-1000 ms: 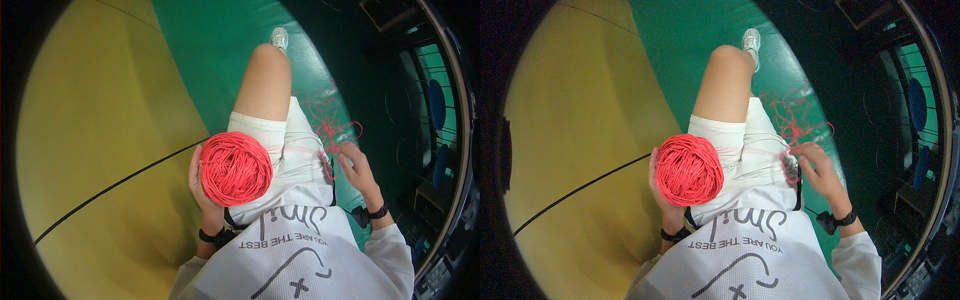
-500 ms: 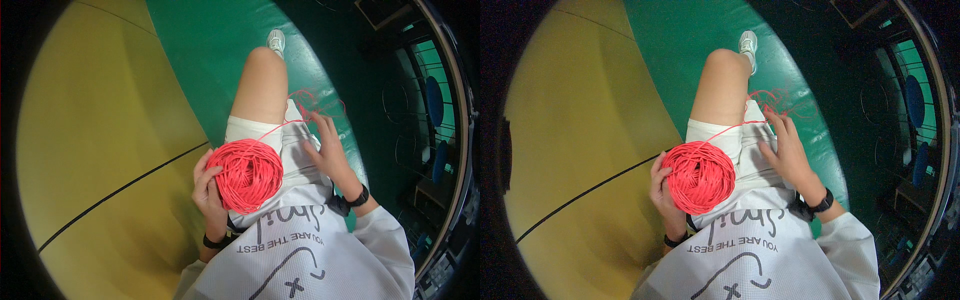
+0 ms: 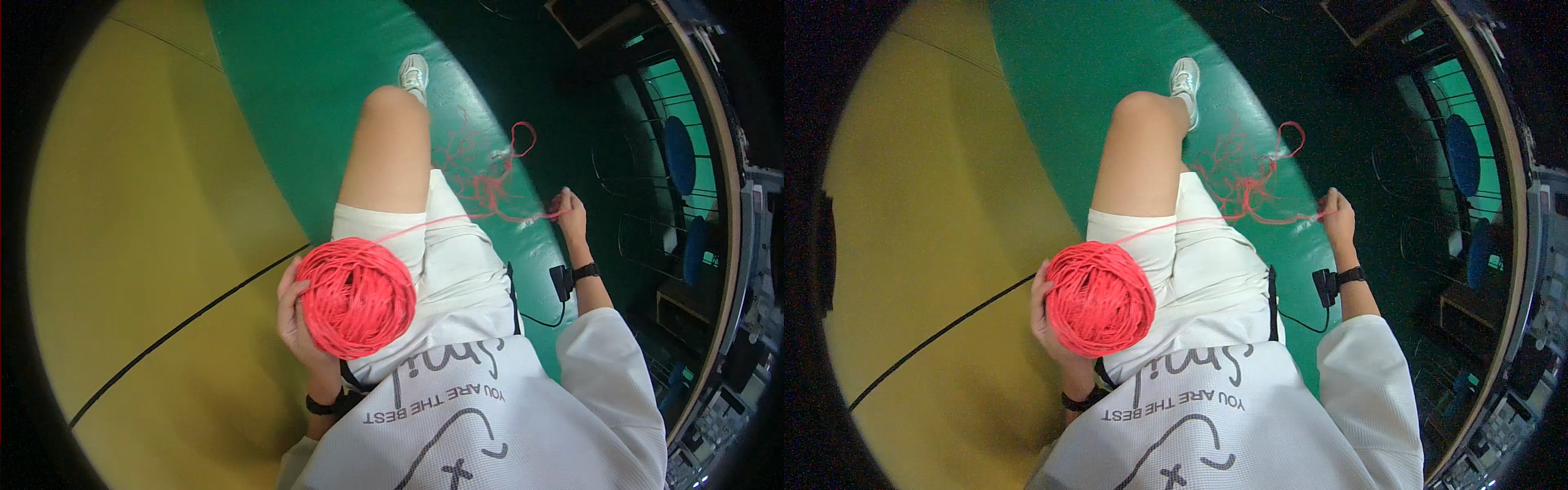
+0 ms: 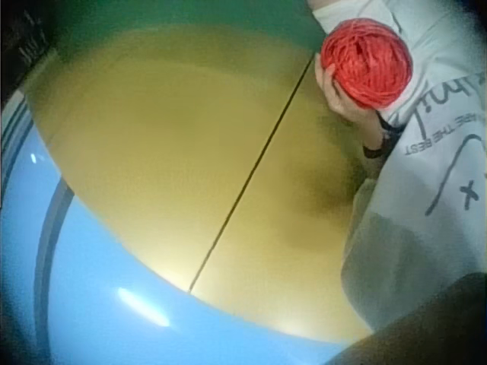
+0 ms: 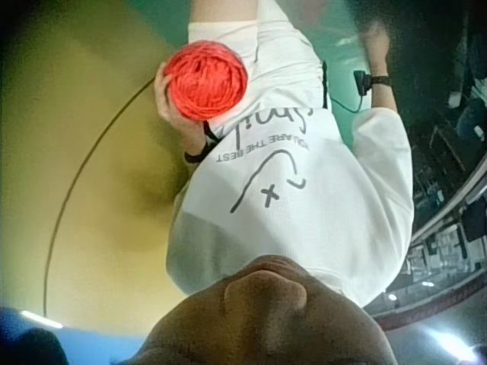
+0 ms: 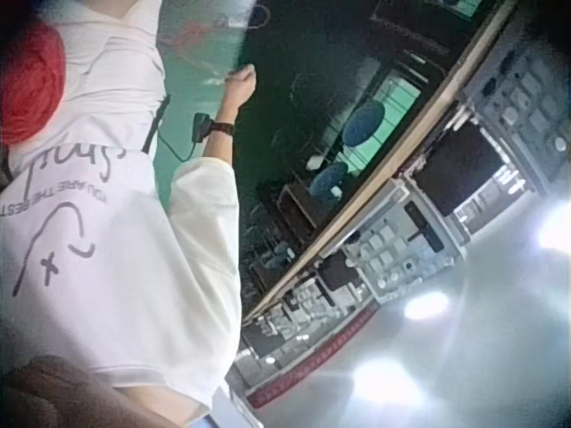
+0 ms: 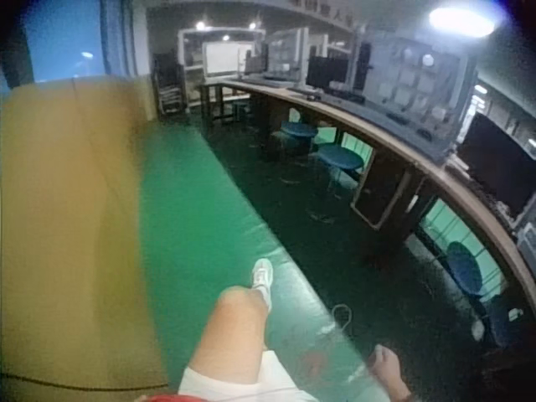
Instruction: The person winds a red string by hand onto a ball held on their lap.
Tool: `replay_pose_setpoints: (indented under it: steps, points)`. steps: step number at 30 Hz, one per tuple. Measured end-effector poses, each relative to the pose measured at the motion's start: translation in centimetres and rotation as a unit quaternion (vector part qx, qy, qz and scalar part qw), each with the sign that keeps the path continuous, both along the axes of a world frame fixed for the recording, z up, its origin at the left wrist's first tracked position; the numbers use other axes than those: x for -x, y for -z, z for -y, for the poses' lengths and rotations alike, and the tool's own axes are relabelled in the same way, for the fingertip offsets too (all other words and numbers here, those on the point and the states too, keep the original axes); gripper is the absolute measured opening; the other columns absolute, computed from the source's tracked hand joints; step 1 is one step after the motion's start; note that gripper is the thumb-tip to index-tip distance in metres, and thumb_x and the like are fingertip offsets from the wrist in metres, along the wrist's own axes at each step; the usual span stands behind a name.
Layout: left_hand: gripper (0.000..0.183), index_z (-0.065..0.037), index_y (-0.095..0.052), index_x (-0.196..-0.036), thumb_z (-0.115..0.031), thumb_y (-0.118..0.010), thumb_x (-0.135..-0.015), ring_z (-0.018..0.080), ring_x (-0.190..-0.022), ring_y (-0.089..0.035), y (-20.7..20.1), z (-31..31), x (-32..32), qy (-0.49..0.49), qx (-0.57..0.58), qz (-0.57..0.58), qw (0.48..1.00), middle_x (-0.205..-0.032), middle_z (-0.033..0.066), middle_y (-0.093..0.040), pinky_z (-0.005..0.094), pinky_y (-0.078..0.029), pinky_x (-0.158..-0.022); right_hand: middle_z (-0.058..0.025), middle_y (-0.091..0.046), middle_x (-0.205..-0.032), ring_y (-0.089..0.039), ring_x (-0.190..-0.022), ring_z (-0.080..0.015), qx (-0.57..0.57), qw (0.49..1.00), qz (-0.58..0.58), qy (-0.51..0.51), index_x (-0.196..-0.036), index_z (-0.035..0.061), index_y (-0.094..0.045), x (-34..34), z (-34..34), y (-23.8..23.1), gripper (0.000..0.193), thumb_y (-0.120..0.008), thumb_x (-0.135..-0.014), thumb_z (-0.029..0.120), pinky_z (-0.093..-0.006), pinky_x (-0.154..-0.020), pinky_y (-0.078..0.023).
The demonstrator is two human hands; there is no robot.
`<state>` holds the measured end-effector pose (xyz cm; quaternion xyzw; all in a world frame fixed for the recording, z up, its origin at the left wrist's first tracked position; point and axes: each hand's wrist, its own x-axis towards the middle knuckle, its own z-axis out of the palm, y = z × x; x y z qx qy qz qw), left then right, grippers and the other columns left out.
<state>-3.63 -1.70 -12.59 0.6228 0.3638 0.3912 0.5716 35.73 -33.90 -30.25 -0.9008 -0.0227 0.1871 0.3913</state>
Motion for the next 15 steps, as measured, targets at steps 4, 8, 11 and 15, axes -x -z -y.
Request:
replay_pose_setpoints:
  steps: [4,8,11,15]
  points:
    - [0.023,-0.003,-0.060,-0.116,-0.010,-0.051,-0.097,0.0358,-0.126,-0.054,-0.1,0.1,1.1,0.020,-0.013,0.008,1.000,-0.146,0.0246,-0.044,0.0491,-0.051,-0.103,-0.0166,-0.071,-0.091,-0.070,-0.072,-0.0274,-0.248,0.933,-0.162,0.205,-0.107,-0.0026,-0.057,-5.2,5.9,0.9,0.043,-0.040,-0.104,0.037,-0.0343,-0.057,-0.056]
    - [0.025,0.000,-0.059,-0.118,-0.009,-0.046,-0.099,0.0354,-0.124,-0.056,1.7,-0.3,0.8,-0.012,0.112,0.102,0.988,-0.141,0.0238,-0.049,0.0502,-0.051,-0.103,-0.0241,-0.067,-0.094,-0.069,-0.085,-0.0357,-0.352,0.866,0.036,0.353,-0.103,-0.0066,-0.050,-13.3,21.3,2.2,0.031,-0.039,-0.099,0.021,-0.0406,-0.074,-0.060]
    - [0.030,-0.001,-0.057,-0.126,-0.009,-0.042,-0.101,0.0358,-0.124,-0.056,1.8,-1.4,1.6,-0.080,0.357,0.220,0.904,-0.142,0.0222,-0.049,0.0511,-0.051,-0.103,-0.0215,-0.068,-0.096,-0.069,-0.084,-0.0345,-0.343,0.819,0.163,0.431,-0.101,-0.0041,-0.056,-16.7,30.4,-2.0,0.029,-0.040,-0.096,0.020,-0.0420,-0.074,-0.059]
    - [0.031,-0.003,-0.055,-0.128,-0.010,-0.045,-0.101,0.0359,-0.126,-0.055,1.8,-0.3,2.4,-0.066,0.194,0.120,0.971,-0.144,0.0220,-0.047,0.0506,-0.052,-0.103,-0.0129,-0.069,-0.094,-0.070,-0.083,-0.0242,-0.166,0.951,0.074,0.251,-0.102,-0.0001,-0.061,-13.3,24.6,-5.3,0.024,-0.053,-0.099,0.022,-0.0346,-0.072,-0.057]
